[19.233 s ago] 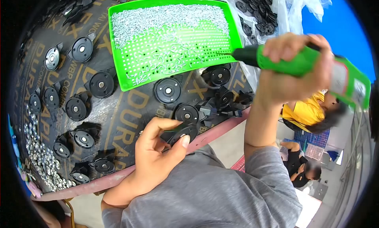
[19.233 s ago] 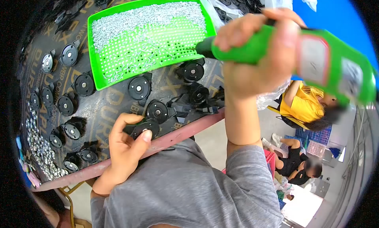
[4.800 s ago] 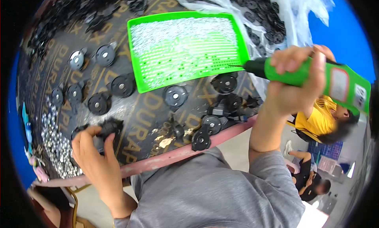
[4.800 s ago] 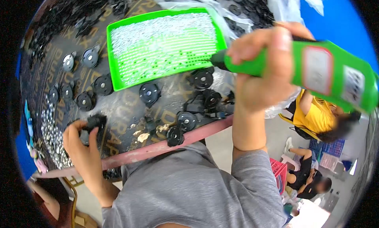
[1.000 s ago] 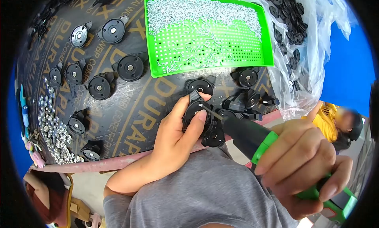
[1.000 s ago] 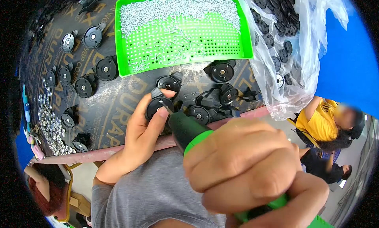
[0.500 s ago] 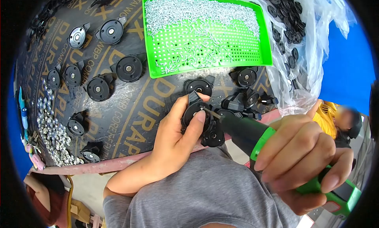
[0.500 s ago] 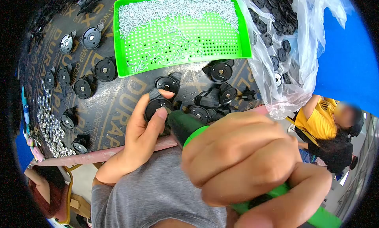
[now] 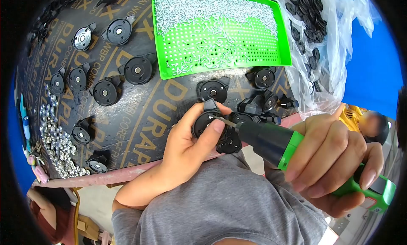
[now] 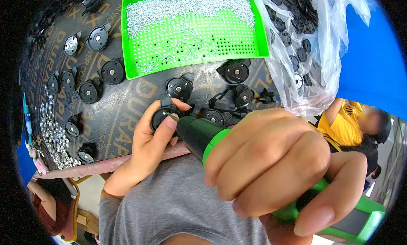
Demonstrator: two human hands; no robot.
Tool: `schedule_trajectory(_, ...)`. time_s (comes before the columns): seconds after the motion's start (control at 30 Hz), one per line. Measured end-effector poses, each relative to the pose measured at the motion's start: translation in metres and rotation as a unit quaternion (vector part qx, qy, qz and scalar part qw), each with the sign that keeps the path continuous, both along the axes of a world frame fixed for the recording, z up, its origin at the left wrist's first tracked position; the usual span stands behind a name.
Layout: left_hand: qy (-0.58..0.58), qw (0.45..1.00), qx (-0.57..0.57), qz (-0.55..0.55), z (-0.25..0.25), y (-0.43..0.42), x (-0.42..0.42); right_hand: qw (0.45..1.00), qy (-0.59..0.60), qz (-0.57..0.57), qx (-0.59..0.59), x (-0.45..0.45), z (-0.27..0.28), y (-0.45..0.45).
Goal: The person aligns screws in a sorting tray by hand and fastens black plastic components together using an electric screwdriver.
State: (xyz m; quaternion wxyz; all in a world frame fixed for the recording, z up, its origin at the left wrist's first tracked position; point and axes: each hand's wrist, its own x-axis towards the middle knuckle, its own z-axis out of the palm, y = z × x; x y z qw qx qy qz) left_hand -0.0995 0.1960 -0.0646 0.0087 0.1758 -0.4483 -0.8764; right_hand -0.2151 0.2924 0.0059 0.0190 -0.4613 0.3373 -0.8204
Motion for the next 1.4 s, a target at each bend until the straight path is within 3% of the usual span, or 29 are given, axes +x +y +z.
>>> schedule_trajectory(0.1,0.011,0.999,0.028,0.017,-0.003,-0.001,0.002,0.997,-0.001,0.031,0.065,-0.008,0.01,0.007)
schedule_trajectory(0.23,0.039,0.997,0.068,0.006,-0.003,-0.004,0.003,0.999,-0.003,0.032,0.036,-0.007,0.01,0.002)
schedule_trajectory(0.43,0.014,1.0,0.01,0.016,-0.003,-0.003,0.003,0.999,-0.016,0.043,0.014,-0.008,0.017,0.005)
schedule_trajectory(0.5,-0.009,0.996,-0.085,0.015,-0.001,-0.003,0.003,0.999,-0.014,0.037,0.012,-0.004,0.016,0.003)
schedule_trajectory(0.93,-0.016,0.989,-0.14,0.05,-0.01,0.006,0.0,0.997,0.041,0.012,0.067,-0.004,0.015,0.009)
schedule_trajectory(1.1,0.009,0.974,-0.217,0.07,-0.012,0.008,-0.002,0.996,0.046,0.02,0.079,-0.004,0.013,0.01)
schedule_trajectory(1.4,-0.003,0.978,-0.201,0.053,-0.012,0.007,-0.001,0.993,0.042,0.06,0.096,-0.008,0.013,0.015)
